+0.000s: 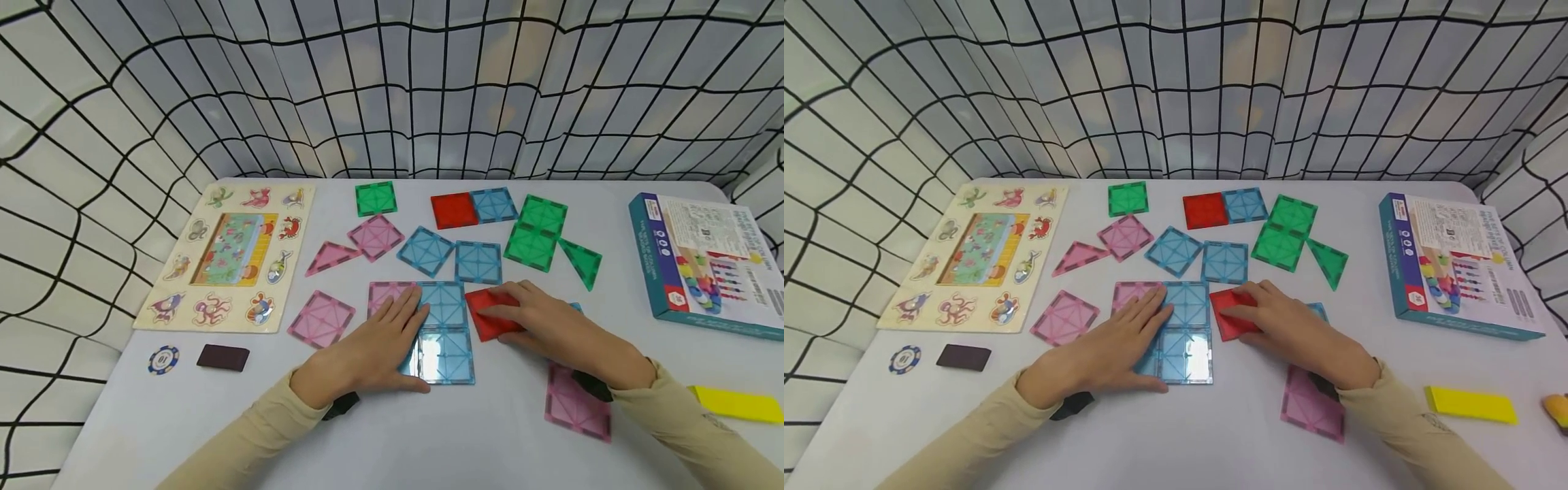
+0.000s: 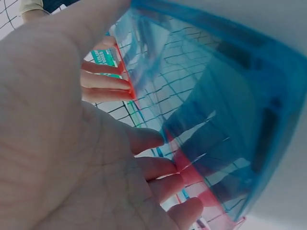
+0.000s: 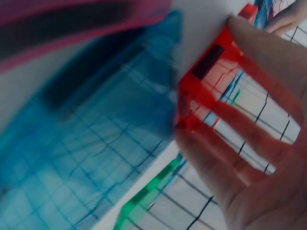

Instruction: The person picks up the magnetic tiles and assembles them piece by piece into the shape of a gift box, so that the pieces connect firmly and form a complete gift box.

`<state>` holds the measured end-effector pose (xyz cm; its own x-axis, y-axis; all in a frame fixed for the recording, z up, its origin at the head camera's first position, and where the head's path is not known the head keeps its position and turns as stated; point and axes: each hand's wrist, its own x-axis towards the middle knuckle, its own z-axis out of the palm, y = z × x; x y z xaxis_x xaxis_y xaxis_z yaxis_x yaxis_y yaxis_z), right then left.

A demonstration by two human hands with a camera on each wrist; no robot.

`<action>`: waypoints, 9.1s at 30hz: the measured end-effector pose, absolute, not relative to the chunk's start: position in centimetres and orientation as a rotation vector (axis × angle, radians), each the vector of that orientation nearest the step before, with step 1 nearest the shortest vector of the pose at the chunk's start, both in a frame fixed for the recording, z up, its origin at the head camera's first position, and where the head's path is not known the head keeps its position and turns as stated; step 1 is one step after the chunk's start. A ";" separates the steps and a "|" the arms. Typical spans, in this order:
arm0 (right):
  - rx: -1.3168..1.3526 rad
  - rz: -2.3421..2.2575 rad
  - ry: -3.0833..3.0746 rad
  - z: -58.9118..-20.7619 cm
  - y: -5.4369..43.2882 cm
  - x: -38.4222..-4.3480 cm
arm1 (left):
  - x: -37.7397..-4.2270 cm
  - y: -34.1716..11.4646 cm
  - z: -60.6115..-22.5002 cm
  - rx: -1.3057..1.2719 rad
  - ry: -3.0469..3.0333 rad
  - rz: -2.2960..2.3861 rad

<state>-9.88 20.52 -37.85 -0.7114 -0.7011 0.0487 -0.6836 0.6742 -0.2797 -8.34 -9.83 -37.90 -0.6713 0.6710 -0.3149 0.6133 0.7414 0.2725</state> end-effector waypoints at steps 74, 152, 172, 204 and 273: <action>-1.123 -0.526 2.691 -36.9 23.1 -6.1 | -8.5 -10.2 -37.9 1.016 2.524 0.229; -0.959 -0.595 2.754 -36.7 25.6 -8.8 | -6.3 -3.8 -38.7 1.190 2.705 -0.322; -0.894 -0.525 2.724 -37.5 26.8 -18.3 | -6.0 -3.6 -38.8 1.171 2.709 -0.388; -0.878 -0.492 2.832 -36.8 27.8 -19.0 | -6.0 -3.7 -39.0 1.178 2.710 -0.380; -1.018 -0.434 2.605 -38.0 19.6 -13.0 | -12.3 -7.9 -37.5 1.061 2.637 0.234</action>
